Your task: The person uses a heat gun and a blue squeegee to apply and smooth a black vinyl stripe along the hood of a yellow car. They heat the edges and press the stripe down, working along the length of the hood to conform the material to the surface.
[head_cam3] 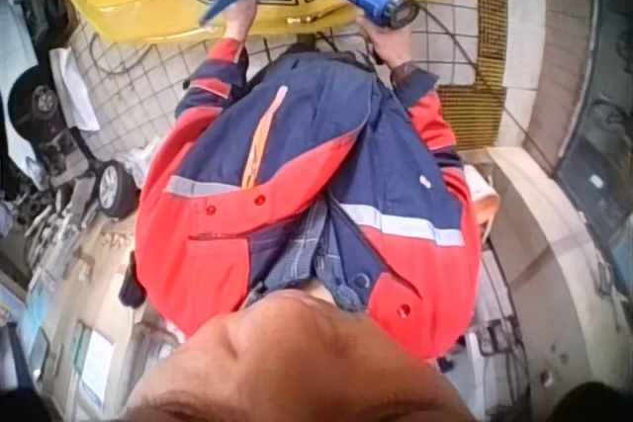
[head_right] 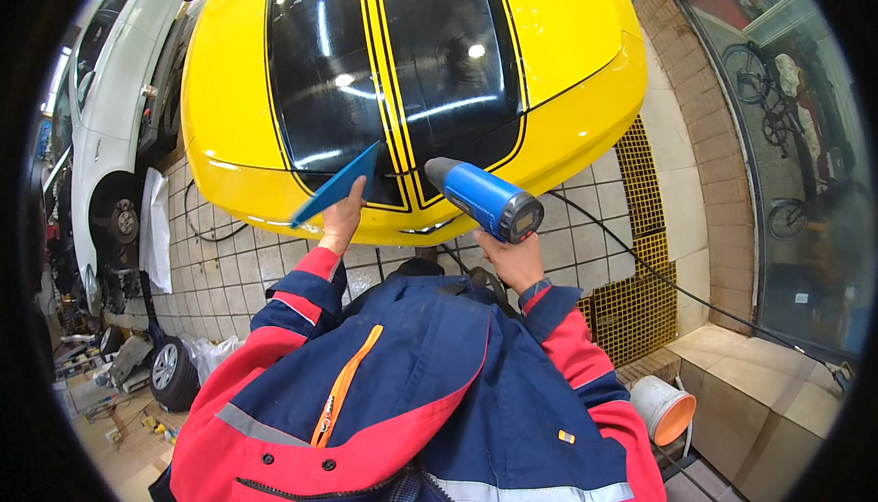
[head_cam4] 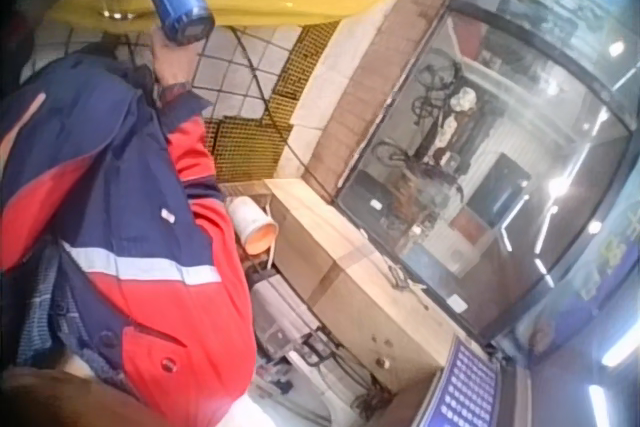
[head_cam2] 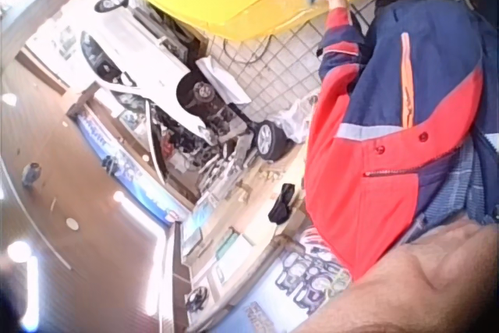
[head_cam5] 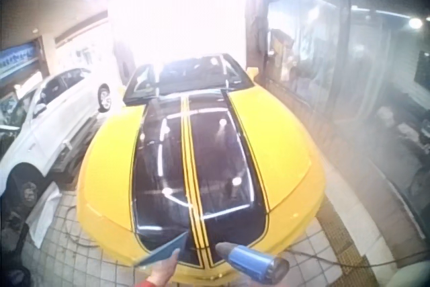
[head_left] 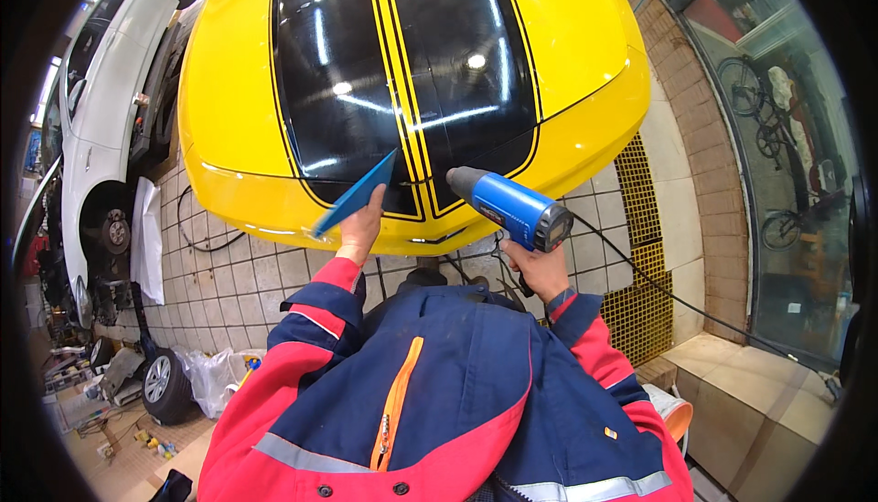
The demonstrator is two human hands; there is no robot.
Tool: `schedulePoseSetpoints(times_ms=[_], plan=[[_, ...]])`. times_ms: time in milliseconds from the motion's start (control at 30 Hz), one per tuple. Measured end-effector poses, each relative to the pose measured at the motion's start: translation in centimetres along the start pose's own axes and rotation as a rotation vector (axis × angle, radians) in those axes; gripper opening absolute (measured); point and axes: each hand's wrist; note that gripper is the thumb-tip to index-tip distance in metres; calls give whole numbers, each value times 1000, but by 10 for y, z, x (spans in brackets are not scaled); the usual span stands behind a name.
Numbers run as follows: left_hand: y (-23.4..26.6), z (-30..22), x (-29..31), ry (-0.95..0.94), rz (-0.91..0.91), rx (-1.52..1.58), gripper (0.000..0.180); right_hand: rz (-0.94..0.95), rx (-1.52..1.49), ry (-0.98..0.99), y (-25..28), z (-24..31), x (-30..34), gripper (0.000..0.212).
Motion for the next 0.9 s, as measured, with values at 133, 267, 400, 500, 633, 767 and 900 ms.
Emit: schedulePoseSetpoints(times_ms=[133,267,400,500,633,767,900], plan=[[5,-8,-13,-547,-113,-453,38,-22,-69,-21,19,-15,29,27],[10,-29,-62,-602,-132,-675,46,-31,-45,-47,36,-23,55,26],[-2,-42,-100,-625,-55,-592,38,-83,-52,-75,46,-22,78,26],[-11,-34,-112,-637,11,-448,35,-167,-127,-157,52,-21,97,23],[-8,-14,-116,-684,61,-414,36,-202,-8,-156,58,-25,108,22],[3,5,-105,-727,143,-441,40,-181,-37,-159,57,-33,106,22],[2,17,-89,-676,124,-513,48,-138,-17,-156,55,-35,99,24]])
Point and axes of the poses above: each hand's wrist, its own x-axis away from the middle knuckle, its own y-axis out of the back of the hand, z = x × y, and after that the axes turned 12 degrees about y, right-handed
